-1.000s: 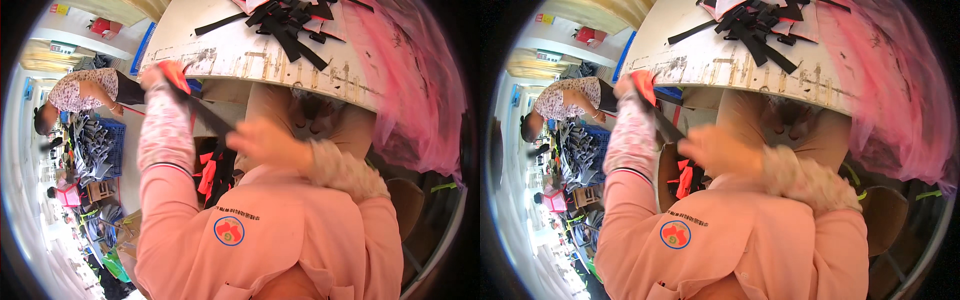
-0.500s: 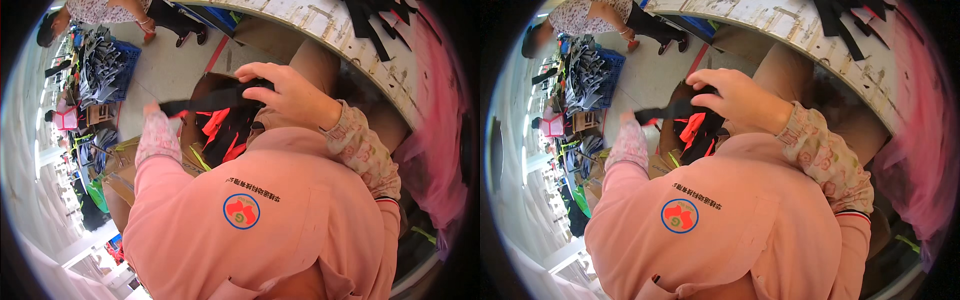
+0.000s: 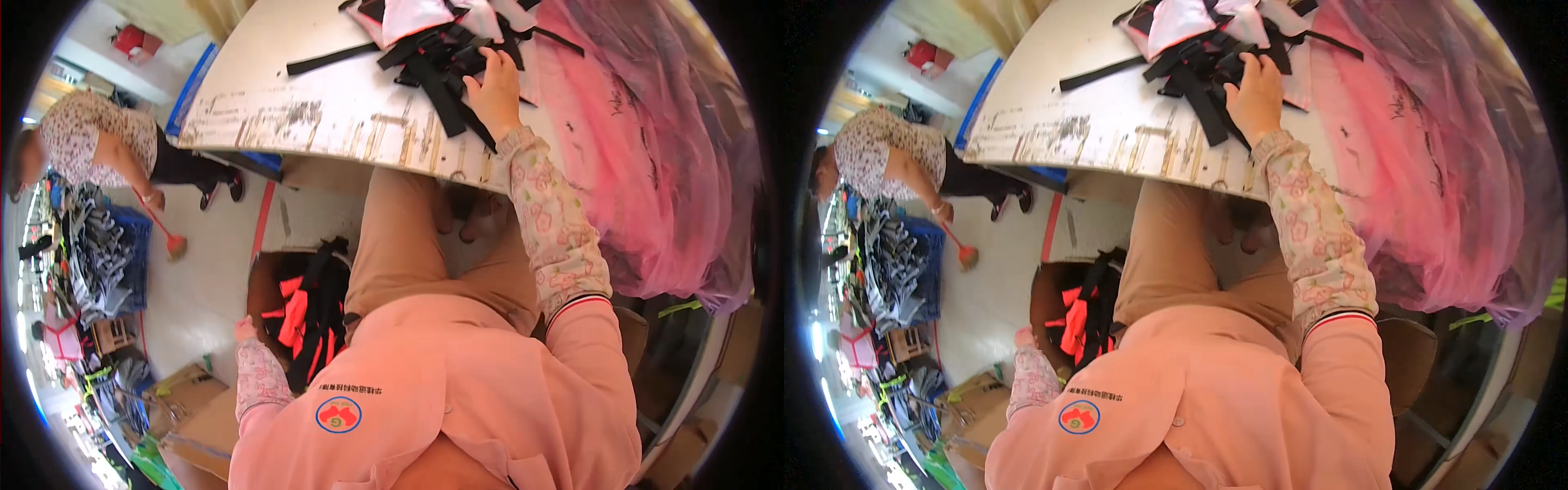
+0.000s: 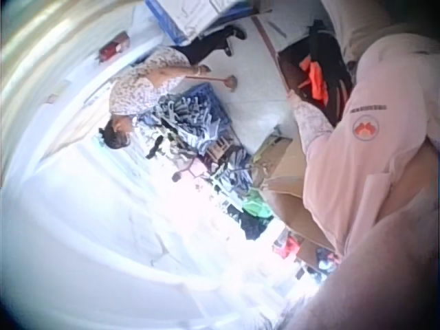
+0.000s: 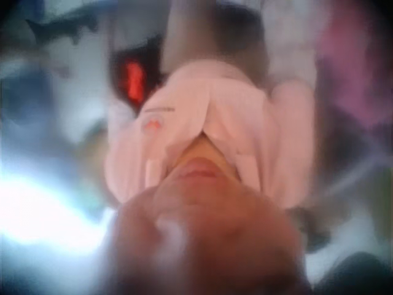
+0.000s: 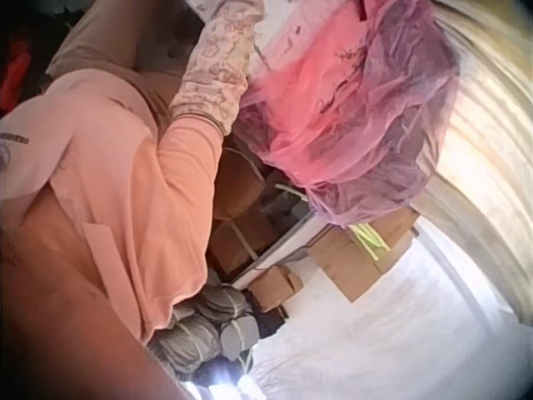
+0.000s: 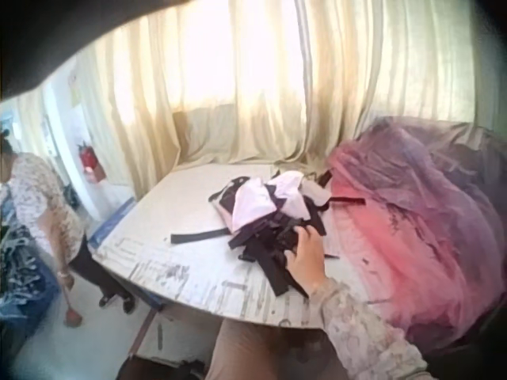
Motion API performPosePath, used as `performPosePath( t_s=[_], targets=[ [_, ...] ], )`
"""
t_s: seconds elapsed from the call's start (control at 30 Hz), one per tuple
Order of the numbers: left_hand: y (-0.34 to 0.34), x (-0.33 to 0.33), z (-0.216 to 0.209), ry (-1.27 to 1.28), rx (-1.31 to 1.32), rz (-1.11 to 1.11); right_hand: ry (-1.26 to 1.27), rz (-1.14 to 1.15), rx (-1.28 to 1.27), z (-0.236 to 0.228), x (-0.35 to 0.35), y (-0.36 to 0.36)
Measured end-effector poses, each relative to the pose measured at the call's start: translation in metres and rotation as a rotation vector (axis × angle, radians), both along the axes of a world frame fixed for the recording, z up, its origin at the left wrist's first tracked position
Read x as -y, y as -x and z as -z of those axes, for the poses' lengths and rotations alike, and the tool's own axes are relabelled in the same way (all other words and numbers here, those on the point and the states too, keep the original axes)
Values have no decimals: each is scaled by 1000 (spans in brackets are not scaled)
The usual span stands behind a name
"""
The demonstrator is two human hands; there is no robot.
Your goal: Sorting and organizing black and pink fabric pieces on a workbench in a factory setting.
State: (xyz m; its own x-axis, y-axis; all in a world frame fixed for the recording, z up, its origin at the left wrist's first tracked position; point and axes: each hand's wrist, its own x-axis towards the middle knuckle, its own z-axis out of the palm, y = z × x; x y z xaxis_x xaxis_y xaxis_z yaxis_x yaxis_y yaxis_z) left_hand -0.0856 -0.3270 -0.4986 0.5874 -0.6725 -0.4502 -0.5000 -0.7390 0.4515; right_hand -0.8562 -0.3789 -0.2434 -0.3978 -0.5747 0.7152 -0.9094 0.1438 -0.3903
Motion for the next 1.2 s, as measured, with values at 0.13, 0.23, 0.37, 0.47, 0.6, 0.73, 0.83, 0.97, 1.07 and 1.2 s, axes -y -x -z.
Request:
performPosePath(
  t_s=[0.13, 0.23, 0.37, 0.47, 0.6, 0.73, 0.83, 0.97, 1.07, 1.2],
  targets=[
    [94, 96, -57, 387, -265, 269, -226, 76, 9, 2, 14, 43],
    [195, 133, -105, 538, -388, 488, -480, 86, 32, 10, 4, 60],
    [305, 144, -158, 652, -643, 671, -439, 82, 4, 19, -9, 67],
    [373, 134, -176, 682, -782, 785, -431, 30, 70, 20, -21, 65],
    [445, 128, -207, 779, -635, 1072, -378, -24, -12, 24, -37, 55],
    [520, 151, -251, 964, -518, 1234, -147, -54, 100, 32, -57, 34],
    [574, 188, -266, 1091, -334, 1294, -70, -84, 185, 39, -75, 15],
    [628, 233, -267, 1297, 137, 1298, -49, -81, 176, 42, -75, 6],
    [660, 238, -266, 1031, 298, 1235, -70, -49, 208, 37, -82, 2],
    [670, 261, -267, 742, 407, 1270, -33, -43, 209, 35, -80, 0]
  ],
)
